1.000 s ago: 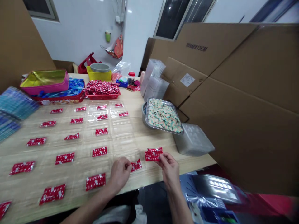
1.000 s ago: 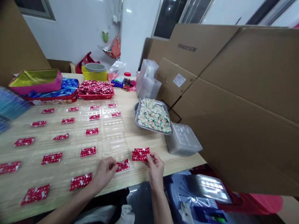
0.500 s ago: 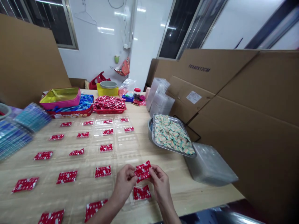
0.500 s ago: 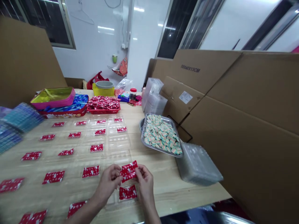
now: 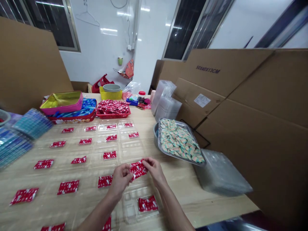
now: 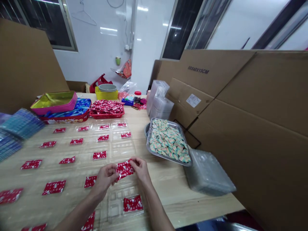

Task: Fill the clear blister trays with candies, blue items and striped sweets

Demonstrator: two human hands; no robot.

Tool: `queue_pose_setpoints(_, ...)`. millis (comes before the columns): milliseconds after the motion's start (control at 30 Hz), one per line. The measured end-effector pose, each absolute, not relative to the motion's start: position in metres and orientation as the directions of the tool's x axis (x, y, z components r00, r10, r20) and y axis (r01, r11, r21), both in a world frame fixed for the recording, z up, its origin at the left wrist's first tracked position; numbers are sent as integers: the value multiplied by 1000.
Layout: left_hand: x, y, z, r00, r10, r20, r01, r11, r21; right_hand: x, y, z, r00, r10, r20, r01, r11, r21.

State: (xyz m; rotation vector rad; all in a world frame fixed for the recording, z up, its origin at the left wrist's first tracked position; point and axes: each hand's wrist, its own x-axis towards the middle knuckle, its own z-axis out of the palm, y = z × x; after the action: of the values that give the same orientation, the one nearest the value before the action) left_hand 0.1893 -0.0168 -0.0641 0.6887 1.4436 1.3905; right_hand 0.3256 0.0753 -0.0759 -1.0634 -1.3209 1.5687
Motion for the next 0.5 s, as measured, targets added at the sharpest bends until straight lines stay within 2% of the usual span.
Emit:
queue_pose_setpoints(200, 168, -22, -66, -423, 870, -255, -157, 207, 966, 315, 126, -89, -206, 978, -18, 24, -13, -1000)
queue_pose_setpoints(367, 156, -24, -72, -464, 861, -207, -74, 196, 978, 297, 165, -99, -162, 986, 47, 220, 83, -972)
queue_pose_setpoints(500, 160, -17, -81, -428, 894, -130, 143, 209, 967, 288, 170, -107, -160, 982, 98, 407, 156, -900)
